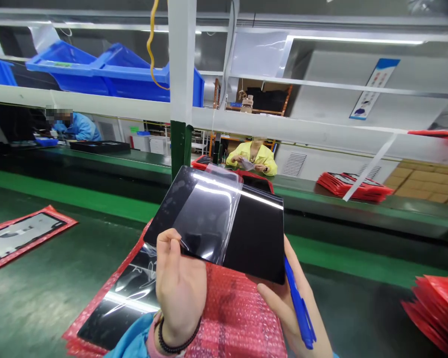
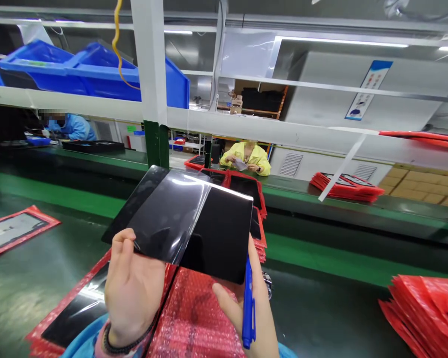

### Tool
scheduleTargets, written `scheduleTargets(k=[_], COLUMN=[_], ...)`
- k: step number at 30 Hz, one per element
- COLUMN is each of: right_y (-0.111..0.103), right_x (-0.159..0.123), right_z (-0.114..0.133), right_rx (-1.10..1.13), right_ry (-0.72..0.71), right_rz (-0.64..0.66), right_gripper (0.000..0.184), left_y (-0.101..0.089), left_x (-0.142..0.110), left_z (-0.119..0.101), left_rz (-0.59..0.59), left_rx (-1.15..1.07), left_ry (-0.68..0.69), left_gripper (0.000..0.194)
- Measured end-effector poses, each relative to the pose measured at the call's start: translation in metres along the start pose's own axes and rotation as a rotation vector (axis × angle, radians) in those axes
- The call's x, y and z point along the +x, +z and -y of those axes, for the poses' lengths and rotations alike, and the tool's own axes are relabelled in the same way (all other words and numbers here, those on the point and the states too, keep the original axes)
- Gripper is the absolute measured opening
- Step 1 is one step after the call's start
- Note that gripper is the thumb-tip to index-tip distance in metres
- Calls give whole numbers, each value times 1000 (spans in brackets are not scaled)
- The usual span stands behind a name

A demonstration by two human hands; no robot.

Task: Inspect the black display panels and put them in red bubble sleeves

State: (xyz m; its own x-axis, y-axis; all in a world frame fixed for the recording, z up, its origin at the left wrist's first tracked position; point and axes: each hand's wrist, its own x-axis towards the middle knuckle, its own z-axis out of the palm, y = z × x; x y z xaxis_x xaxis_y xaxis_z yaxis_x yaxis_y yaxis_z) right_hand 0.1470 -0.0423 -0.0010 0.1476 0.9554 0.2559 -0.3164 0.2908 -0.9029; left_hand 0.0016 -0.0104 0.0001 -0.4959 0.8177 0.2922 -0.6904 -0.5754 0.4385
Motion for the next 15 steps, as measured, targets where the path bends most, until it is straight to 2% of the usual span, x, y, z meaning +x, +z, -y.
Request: scheduleTargets(k=[4, 9, 12, 15], right_y=[-11, -20, -20, -18], right_x=[3, 7, 7, 4], right_z=[-6, -14, -16, -17], right_rx=[-147, -397, -515, -505], right_ry=[-54, -145, -169, -179], right_rz=[-94, -38, -1, -3], right_gripper=[93, 96, 94, 83], left_y=[-1, 1, 4, 6], left_x=[-12, -26, -29, -21], left_z=[0, 4, 6, 3], left_rz=[53, 67, 54, 17], left_rx=[15, 49, 47, 54], left_ry=[84, 197, 258, 247], left_gripper=[10, 9, 10, 7])
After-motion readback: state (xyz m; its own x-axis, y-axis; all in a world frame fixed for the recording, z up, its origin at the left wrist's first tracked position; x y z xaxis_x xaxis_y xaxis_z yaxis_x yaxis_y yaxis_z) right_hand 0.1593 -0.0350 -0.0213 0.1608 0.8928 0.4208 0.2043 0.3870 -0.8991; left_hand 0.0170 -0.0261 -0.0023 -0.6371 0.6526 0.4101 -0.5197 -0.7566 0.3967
